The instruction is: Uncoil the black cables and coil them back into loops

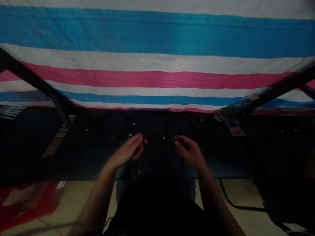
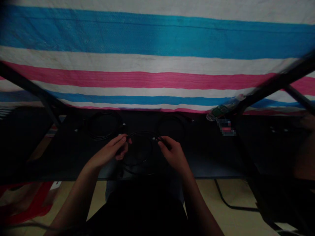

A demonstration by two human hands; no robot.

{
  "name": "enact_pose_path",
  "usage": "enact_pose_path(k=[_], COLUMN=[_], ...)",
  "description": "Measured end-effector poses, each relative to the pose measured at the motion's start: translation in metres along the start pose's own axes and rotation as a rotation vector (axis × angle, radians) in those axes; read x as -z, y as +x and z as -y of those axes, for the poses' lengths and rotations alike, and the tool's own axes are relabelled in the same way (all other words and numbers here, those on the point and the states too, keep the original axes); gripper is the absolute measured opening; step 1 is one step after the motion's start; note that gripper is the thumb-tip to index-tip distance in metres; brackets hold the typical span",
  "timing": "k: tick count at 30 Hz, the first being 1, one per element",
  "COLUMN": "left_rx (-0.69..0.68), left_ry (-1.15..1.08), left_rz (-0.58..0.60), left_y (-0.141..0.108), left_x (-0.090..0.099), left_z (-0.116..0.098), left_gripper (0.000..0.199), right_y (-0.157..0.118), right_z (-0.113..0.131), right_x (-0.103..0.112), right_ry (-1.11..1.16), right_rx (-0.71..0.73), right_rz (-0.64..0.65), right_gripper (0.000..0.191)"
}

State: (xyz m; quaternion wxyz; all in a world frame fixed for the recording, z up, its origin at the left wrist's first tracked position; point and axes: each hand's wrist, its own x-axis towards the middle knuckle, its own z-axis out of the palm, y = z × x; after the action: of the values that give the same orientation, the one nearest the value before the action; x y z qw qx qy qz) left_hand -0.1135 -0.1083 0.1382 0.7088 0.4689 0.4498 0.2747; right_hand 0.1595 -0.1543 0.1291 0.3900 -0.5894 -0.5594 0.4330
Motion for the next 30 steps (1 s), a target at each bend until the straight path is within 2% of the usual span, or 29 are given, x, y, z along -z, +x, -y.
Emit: enact_pose_path(k=[3,5,8,11,15,17,19,21,24,26,28,30], left_rx=[0.012,0.021,0.004,-0.005,-0.088,-0.145,-0.171,-0.154,-0.145,-0.179,-0.189,-0.162], left_ry=[0.113,0.139,0.125,0.21,0.304,0.293,0.291,0.238,-0.017,-0.181,-0.269,-0.324], left_rz=[0.067,0.072,0.082,0.154,0.052,0.026,0.05,0.03,-0.141,-0.251,-0.303,-0.292], left_y=[-0.003,-0.004,-0.003,0.002,0.008,0.007,0.003,-0.001,-0.004,-0.001,0.004,0.011], left_x=[0.007,0.009,0.003,-0.013,-0.03,-0.032,-0.029,-0.022,-0.013,-0.012,-0.016,-0.023], left_z=[0.0,0.0,-0.002,-0.009,-0.02,-0.026,-0.03,-0.033,-0.036,-0.036,-0.033,-0.026], left_gripper=[0.036,0.036,0.035,0.033,0.028,0.026,0.025,0.028,0.037,0.042,0.043,0.042], right_y=[0.0,0.0,0.002,0.004,0.004,0.004,0.005,0.004,0.001,-0.001,-0.001,0.002], right_z=[0.01,0.017,0.027,0.035,0.04,0.038,0.032,0.027,0.023,0.025,0.028,0.03], right_x=[0.014,0.02,0.017,0.001,-0.017,-0.019,-0.015,-0.007,0.005,0.007,0.003,-0.005], right_ry=[-0.072,-0.121,-0.155,-0.183,-0.213,-0.235,-0.257,-0.25,-0.072,0.178,0.462,0.684], right_rx=[0.003,0.007,0.096,0.228,0.307,0.316,0.284,0.2,0.062,0.003,-0.07,-0.162], right_rz=[0.181,0.242,0.207,0.194,0.032,0.083,0.179,0.19,0.144,0.189,0.191,0.092], right_gripper=[0.028,0.026,0.024,0.018,0.033,0.036,0.024,0.011,0.024,0.028,0.031,0.033])
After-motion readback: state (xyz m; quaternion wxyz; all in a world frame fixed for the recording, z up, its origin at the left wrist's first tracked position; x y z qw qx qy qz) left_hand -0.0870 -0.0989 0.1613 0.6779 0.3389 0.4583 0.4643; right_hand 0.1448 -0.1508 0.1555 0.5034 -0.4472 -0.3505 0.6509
